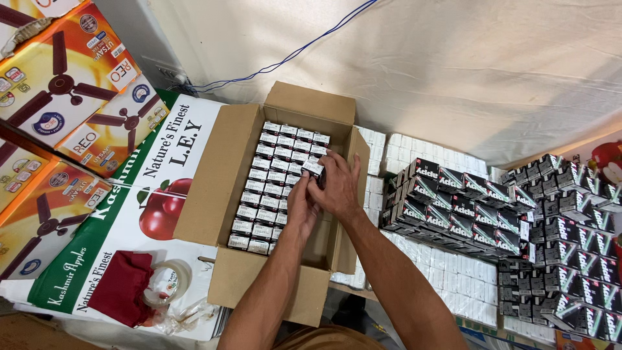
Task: The person repeatedly picks small black and white boxes from a larger cardboard box and places them onto a growing stack on the table. The hands handle the boxes one at a time, arranging them in neat rows. The task continues throughout the clip without visible completion.
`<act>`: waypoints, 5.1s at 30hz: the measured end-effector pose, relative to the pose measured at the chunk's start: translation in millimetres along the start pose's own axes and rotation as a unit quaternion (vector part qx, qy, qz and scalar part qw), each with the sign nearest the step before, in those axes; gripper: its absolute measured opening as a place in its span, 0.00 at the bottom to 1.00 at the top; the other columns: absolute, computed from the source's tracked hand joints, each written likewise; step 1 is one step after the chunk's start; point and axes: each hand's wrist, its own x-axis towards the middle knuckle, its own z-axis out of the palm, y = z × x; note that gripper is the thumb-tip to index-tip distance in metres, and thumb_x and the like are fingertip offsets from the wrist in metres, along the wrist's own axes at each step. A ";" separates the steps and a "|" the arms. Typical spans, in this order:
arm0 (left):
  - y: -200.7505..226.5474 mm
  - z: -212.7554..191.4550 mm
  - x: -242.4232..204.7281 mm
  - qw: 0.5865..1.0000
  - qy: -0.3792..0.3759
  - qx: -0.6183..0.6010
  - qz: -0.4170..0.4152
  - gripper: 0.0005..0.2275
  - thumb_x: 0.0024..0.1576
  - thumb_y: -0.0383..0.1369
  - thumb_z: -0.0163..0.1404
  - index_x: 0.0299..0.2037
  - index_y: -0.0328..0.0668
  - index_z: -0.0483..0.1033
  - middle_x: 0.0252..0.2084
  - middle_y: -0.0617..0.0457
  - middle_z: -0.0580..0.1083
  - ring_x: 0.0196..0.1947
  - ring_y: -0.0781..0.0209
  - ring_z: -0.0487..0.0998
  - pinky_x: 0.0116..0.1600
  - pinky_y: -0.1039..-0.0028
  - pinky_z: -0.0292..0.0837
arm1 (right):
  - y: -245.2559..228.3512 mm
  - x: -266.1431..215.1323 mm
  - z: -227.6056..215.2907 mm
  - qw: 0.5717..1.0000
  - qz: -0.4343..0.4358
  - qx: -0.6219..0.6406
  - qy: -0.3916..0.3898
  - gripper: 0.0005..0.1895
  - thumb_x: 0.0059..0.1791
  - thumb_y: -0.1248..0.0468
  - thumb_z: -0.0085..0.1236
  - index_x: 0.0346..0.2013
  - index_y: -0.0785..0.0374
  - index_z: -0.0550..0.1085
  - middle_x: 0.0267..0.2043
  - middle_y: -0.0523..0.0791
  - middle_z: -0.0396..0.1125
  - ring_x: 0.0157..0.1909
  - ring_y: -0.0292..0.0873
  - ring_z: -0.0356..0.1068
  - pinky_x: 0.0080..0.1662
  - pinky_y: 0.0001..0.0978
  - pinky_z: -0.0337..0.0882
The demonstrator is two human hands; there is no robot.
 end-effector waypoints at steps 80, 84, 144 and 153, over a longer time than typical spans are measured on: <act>-113.9 93.3 -75.9 0.903 -0.168 0.349 0.185 0.23 0.61 0.33 0.48 0.67 0.35 0.68 0.66 0.27 0.66 0.71 0.33 0.59 0.71 0.47 0.58 | 90.3 -113.5 -200.3 0.991 0.033 0.129 0.020 0.11 0.47 0.70 0.62 0.44 0.57 0.80 0.47 0.43 0.72 0.52 0.50 0.76 0.51 0.43 0.76; -102.0 65.2 -61.0 0.904 -0.144 0.328 0.232 0.20 0.60 0.30 0.51 0.63 0.36 0.73 0.63 0.34 0.72 0.65 0.46 0.71 0.65 0.57 0.70 | 46.4 -100.5 -186.9 0.984 -0.011 0.170 -0.050 0.11 0.49 0.73 0.58 0.46 0.61 0.77 0.46 0.48 0.71 0.52 0.56 0.75 0.50 0.50 0.76; -118.9 53.7 -57.6 0.941 -0.223 0.162 -0.195 0.23 0.59 0.64 0.46 0.37 0.54 0.73 0.27 0.58 0.77 0.17 0.66 0.72 0.20 0.80 0.66 | 34.7 -94.5 -218.0 0.971 0.152 0.186 0.018 0.31 0.43 0.58 0.75 0.60 0.56 0.75 0.48 0.48 0.73 0.44 0.50 0.73 0.47 0.40 0.69; -195.3 73.2 -89.6 0.900 -0.262 0.258 -0.232 0.24 0.64 0.53 0.44 0.60 0.46 0.72 0.54 0.45 0.79 0.36 0.56 0.85 0.34 0.71 0.83 | 121.4 -154.4 -290.5 0.934 0.335 0.110 -0.061 0.33 0.40 0.62 0.75 0.60 0.51 0.77 0.41 0.55 0.73 0.49 0.60 0.77 0.54 0.46 0.75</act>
